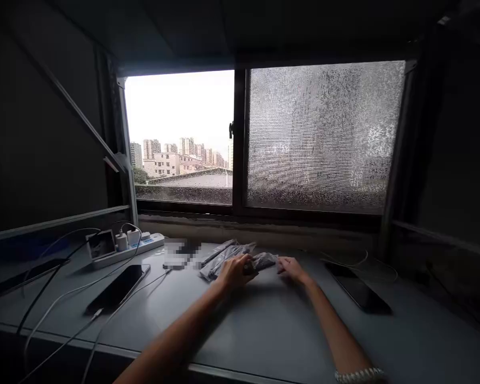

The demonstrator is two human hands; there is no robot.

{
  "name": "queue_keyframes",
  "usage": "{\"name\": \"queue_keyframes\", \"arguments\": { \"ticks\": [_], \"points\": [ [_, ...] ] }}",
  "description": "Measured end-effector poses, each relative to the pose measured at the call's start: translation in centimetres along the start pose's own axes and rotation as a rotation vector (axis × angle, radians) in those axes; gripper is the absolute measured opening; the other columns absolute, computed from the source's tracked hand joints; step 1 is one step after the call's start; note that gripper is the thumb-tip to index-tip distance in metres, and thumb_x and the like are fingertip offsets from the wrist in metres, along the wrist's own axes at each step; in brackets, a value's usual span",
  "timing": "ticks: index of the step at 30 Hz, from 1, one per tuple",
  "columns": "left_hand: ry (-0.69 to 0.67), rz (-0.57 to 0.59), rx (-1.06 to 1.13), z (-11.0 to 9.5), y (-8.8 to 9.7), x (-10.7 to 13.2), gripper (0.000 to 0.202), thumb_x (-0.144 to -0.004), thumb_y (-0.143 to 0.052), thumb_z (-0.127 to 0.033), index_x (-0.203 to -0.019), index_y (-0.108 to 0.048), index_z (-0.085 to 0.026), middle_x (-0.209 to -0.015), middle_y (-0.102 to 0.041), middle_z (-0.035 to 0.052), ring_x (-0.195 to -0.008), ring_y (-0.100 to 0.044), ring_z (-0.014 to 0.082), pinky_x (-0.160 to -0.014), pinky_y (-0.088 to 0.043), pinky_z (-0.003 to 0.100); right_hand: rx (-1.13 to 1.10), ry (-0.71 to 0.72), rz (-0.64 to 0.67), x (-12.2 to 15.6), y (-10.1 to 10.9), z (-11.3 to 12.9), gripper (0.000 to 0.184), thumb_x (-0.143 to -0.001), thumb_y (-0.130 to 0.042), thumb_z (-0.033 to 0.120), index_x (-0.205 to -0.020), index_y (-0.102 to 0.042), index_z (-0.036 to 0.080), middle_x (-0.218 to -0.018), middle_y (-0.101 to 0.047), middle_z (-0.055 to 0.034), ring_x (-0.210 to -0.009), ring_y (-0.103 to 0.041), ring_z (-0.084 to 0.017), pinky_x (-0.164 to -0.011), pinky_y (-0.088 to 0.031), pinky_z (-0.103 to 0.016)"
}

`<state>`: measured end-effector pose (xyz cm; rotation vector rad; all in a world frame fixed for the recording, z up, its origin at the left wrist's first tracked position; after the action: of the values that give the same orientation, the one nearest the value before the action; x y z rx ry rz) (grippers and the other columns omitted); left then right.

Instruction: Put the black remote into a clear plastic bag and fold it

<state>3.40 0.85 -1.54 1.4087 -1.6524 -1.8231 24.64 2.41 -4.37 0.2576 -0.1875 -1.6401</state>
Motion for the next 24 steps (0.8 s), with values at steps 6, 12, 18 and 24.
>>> {"name": "queue_keyframes", "arguments": {
  "ticks": [6, 12, 18, 24],
  "points": [
    [-0.036, -0.052, 0.001, -0.1, 0.0, 0.3, 0.042, -0.079, -0.054, -0.048, -0.114, -0.051, -0.024, -0.108, -0.063, 0.0034, -0.095, -0.06, 0.0228, -0.08, -0.047, 0.033, -0.176, -0.085, 0.072, 0.7, 0.3, 0.3, 0.028, -0.082, -0.041, 0.041, -0.078, -0.057, 0.018, -0.09, -0.062, -0.0096, -0.082, -0.064, -0.02, -0.053, -0.048, -0.023],
    [-0.025, -0.098, 0.006, 0.0, -0.3, 0.2, 0.04, -0.081, -0.052, -0.047, -0.114, -0.05, -0.023, -0.108, -0.063, 0.0047, -0.098, -0.059, 0.0228, -0.078, -0.047, 0.032, -0.325, -0.078, -0.026, 0.4, 1.1, 0.7, 0.028, -0.081, -0.042, 0.038, -0.093, -0.059, 0.021, -0.117, -0.059, -0.0082, -0.094, -0.062, -0.02, -0.057, -0.048, -0.023],
    [-0.052, -0.097, -0.011, 0.2, 0.4, 0.0, 0.041, -0.08, -0.056, -0.046, -0.113, -0.05, -0.023, -0.107, -0.062, 0.0057, -0.099, -0.057, 0.0228, -0.082, -0.045, 0.032, -0.323, -0.093, 0.067, 0.3, 1.3, 0.4, 0.028, -0.083, -0.038, 0.036, -0.094, -0.06, 0.022, -0.128, -0.054, -0.0056, -0.102, -0.06, -0.019, -0.06, -0.048, -0.022],
    [-0.053, -0.119, -0.072, -0.5, 1.1, 0.0, 0.041, -0.08, -0.054, -0.041, -0.117, -0.046, -0.024, -0.109, -0.058, 0.0062, -0.096, -0.057, 0.0227, -0.079, -0.046, 0.032, -0.263, -0.07, 0.075, 0.2, 0.6, 0.0, 0.029, -0.082, -0.05, 0.046, -0.091, -0.06, 0.02, -0.123, -0.055, -0.0102, -0.094, -0.062, -0.02, -0.054, -0.048, -0.022]
  ]
}}
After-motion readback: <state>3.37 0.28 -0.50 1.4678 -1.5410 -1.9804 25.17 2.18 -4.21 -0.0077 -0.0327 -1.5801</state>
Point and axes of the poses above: each hand's wrist, its own x-axis away from the middle knuckle, its own y-axis out of the back of the hand, z = x × y, the point moved 2 cm from there along -x, towards the middle knuckle
